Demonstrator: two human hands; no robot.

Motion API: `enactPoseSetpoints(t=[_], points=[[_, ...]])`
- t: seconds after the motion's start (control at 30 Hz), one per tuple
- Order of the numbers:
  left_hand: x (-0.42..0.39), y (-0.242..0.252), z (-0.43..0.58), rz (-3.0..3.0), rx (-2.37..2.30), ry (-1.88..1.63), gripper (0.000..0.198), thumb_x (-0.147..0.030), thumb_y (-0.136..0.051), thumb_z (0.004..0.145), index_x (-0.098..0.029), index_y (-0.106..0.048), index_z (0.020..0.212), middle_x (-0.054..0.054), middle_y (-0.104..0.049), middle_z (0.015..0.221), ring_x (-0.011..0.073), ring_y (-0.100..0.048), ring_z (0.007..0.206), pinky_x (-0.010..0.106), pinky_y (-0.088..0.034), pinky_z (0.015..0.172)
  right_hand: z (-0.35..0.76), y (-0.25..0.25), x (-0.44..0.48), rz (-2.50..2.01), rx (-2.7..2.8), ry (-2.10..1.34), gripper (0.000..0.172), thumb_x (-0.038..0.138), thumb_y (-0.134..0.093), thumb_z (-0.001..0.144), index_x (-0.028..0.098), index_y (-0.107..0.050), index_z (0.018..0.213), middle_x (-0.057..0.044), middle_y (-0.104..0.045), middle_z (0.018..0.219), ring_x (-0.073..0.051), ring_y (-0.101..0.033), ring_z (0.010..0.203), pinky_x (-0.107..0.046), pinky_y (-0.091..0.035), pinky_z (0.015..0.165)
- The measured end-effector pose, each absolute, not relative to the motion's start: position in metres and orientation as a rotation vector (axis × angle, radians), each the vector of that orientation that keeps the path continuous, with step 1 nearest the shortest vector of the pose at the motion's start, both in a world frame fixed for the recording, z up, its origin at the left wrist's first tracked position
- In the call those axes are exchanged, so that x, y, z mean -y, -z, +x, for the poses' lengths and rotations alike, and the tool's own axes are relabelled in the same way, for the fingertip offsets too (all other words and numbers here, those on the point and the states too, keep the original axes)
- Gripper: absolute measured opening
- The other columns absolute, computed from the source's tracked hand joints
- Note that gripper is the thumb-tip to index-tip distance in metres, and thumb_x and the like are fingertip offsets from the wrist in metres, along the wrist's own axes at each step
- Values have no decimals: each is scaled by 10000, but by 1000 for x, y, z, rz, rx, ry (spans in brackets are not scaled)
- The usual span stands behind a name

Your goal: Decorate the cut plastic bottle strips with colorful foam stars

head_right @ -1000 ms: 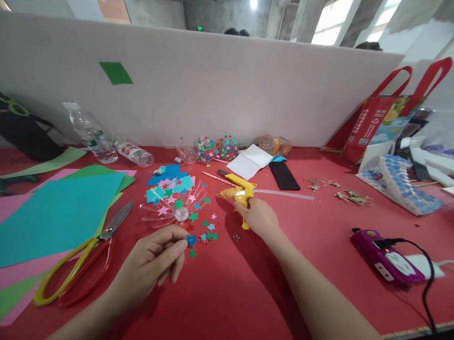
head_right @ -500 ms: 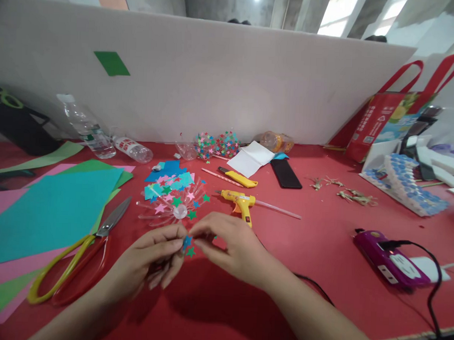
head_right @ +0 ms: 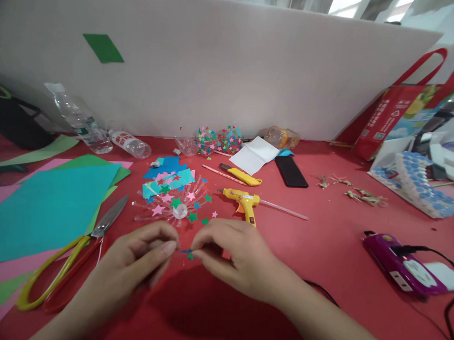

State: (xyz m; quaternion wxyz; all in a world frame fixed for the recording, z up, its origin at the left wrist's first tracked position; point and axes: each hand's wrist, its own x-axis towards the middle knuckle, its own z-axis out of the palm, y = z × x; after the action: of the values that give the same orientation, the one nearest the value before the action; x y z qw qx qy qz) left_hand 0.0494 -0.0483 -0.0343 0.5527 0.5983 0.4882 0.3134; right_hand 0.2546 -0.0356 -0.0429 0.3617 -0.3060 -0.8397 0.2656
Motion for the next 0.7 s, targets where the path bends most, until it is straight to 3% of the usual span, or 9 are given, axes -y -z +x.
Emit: enactPoseSetpoints(t=[0.1, 0.23, 0.43, 0.7], points=[[46, 34, 41, 1991, -1506, -1025, 113, -340, -589, 794, -237, -624, 824, -64, -497, 474, 93, -442, 387, 194, -305, 402, 253, 32, 30, -818, 2269, -425, 67, 208, -525, 925, 205, -583, 891, 9, -630, 716, -96, -537, 603, -210, -391, 578], [40, 45, 34, 2392, -1693, -951, 198, -325, -601, 804, -231, -646, 973, -77, -502, 466, 112, -480, 371, 224, -301, 414, 246, 15, 18, -798, 2500, -163, 190, 192, -450, 946, 183, -606, 837, -10, -641, 667, -121, -527, 563, -244, -330, 536], [36, 55, 36, 2368, -1728, -936, 211, -239, -550, 787, -228, -681, 952, -79, -509, 435, 111, -465, 336, 222, -286, 397, 236, 18, 0, -823, 2678, -120, 235, 246, -421, 963, 181, -621, 857, 0, -617, 667, -121, -472, 543, -260, -295, 539], [39, 46, 39, 2224, -1708, -755, 266, -150, -489, 773, -249, -660, 951, -106, -466, 429, 92, -426, 347, 201, -282, 400, 232, 31, -3, -738, 2664, -96, 222, 153, -452, 930, 155, -625, 790, 16, -581, 645, -116, -422, 537, -264, -289, 535]])
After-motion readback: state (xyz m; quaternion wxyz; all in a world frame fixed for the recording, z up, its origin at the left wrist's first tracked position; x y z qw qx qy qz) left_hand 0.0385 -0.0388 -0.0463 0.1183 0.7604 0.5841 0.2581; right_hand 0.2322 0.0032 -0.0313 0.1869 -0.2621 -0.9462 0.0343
